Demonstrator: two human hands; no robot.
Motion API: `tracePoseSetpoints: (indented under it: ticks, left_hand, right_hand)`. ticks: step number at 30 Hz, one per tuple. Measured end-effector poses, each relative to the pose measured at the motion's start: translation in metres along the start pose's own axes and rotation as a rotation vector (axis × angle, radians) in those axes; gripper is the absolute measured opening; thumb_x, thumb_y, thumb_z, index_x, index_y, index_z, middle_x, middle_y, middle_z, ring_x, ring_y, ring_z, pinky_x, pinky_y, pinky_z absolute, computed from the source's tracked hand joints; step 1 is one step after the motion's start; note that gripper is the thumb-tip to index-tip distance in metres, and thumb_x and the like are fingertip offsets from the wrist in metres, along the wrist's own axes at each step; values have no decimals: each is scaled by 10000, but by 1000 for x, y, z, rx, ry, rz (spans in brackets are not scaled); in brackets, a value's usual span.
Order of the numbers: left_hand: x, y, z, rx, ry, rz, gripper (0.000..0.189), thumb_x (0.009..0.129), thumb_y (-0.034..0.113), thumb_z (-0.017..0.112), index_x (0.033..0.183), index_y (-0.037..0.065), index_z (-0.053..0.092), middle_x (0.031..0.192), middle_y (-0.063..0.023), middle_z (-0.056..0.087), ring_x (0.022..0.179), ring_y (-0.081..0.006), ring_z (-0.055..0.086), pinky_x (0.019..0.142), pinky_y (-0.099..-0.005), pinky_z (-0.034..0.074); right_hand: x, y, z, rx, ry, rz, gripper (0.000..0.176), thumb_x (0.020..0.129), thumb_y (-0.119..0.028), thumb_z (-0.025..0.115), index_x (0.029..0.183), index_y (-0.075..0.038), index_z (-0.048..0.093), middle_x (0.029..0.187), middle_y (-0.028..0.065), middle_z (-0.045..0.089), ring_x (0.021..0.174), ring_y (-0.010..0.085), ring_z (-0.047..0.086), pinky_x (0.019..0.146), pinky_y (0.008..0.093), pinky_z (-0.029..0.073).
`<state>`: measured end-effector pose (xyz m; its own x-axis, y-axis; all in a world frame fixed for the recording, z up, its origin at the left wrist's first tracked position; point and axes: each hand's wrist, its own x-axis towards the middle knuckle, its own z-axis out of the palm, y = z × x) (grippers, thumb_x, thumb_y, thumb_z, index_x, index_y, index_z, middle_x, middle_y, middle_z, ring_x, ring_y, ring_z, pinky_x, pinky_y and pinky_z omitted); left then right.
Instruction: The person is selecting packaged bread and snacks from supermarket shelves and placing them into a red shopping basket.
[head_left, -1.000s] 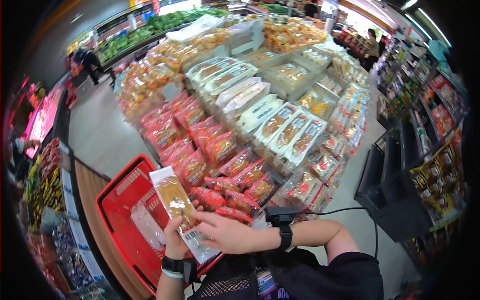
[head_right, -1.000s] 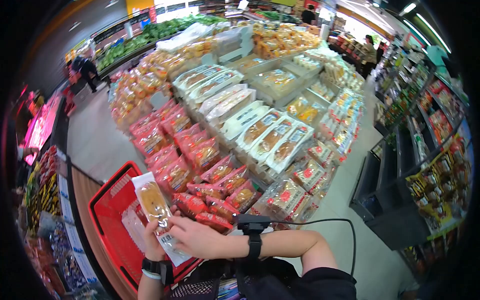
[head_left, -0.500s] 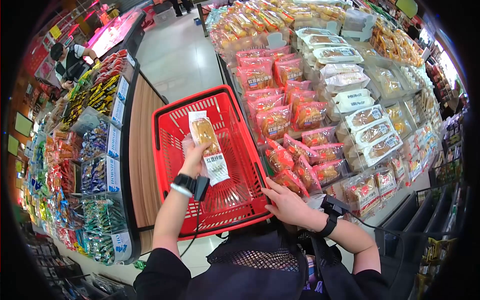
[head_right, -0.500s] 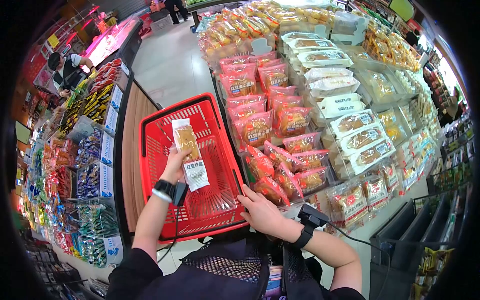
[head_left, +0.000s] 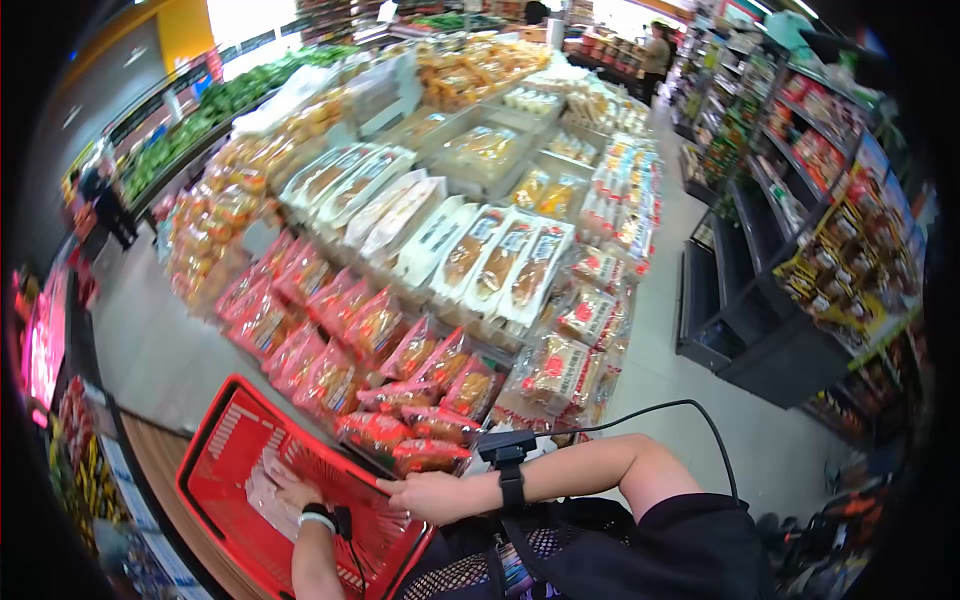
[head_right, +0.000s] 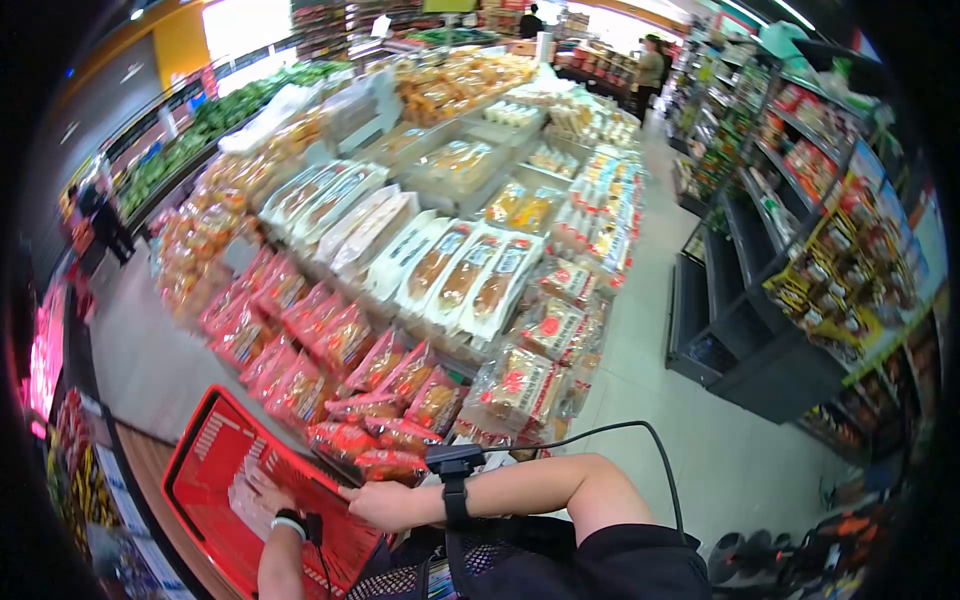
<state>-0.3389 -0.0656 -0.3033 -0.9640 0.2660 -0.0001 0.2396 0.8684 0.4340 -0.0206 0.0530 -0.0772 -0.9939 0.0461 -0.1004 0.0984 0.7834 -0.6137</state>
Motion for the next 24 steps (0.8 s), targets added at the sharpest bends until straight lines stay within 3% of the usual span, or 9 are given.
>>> tracePoseSetpoints:
  ticks: [5, 6, 7, 9, 12, 15, 18, 20, 24]
  left_hand:
    - [-26, 80, -53, 78, 16, -245, 733, 780, 196, 643, 1411, 208, 269, 1284, -317, 321, 1174, -458, 385, 975, -489, 351]
    - [-22, 80, -58, 14, 81, -21, 651, 824, 337, 639, 1343, 56, 364, 1249, -273, 383, 1106, -418, 444, 949, -468, 375]
    - [-18, 84, -60, 16, 76, -11, 651, 824, 337, 639, 1343, 56, 364, 1249, -273, 383, 1106, -418, 444, 949, -468, 375]
    - [-11, 96, -75, -357, 329, 392, 517, 887, 232, 565, 1310, -4, 384, 1258, -270, 372, 1125, -405, 425, 962, -456, 357]
    - [-49, 161, -126, -527, 239, 460, 444, 899, 137, 517, 1294, -19, 388, 1297, -243, 334, 1196, -367, 362, 1016, -428, 302]
    - [-64, 189, -132, -540, 175, 620, 452, 862, 101, 544, 1272, -20, 397, 1315, -227, 317, 1220, -354, 335, 1039, -427, 263]
    - [-79, 205, -127, -491, 104, 747, 493, 824, 65, 577, 1275, -9, 392, 1312, -222, 310, 1237, -358, 310, 1054, -436, 234]
    - [-83, 208, -123, -448, 70, 798, 539, 784, 30, 595, 1281, 2, 390, 1308, -221, 308, 1244, -367, 295, 1054, -450, 224]
    - [-82, 205, -121, -443, 98, 821, 545, 757, -12, 603, 1264, -4, 405, 1287, -227, 331, 1207, -381, 337, 1030, -455, 252]
  right_hand:
    - [5, 4, 0, 15, -19, -38, 204, 740, -96, 610, 921, -4, 602, 1374, 219, 395, 825, 368, 631, 682, 450, 535]
    - [4, 3, 3, 53, 141, -56, 205, 695, -154, 625, 823, 4, 642, 1127, 254, 568, 799, 385, 623, 663, 451, 526]
    - [5, 5, 5, 56, 149, -48, 205, 695, -154, 625, 823, 4, 642, 1127, 254, 568, 799, 385, 623, 663, 451, 526]
    - [10, 7, 6, 27, 67, -14, 214, 707, -167, 632, 843, -3, 646, 938, 234, 623, 791, 385, 621, 658, 444, 524]
    - [13, 3, -5, 1, -5, -2, 236, 712, -163, 639, 891, -10, 648, 804, 199, 628, 796, 376, 621, 675, 449, 519]
    - [23, 20, -22, 54, -65, -197, 270, 700, -161, 653, 923, -9, 648, 838, 189, 638, 799, 364, 621, 693, 447, 514]
    - [20, 34, -81, 296, 15, -51, 287, 687, -130, 625, 939, 7, 635, 851, 177, 652, 740, 326, 635, 664, 406, 510]
    - [21, 67, -106, 338, 278, 44, 251, 692, -130, 628, 909, -6, 620, 720, 134, 637, 685, 289, 635, 603, 374, 502]
    - [13, 138, -163, 239, 709, 322, 305, 735, -90, 599, 1026, -2, 568, 864, 127, 677, 786, 248, 662, 713, 347, 523]
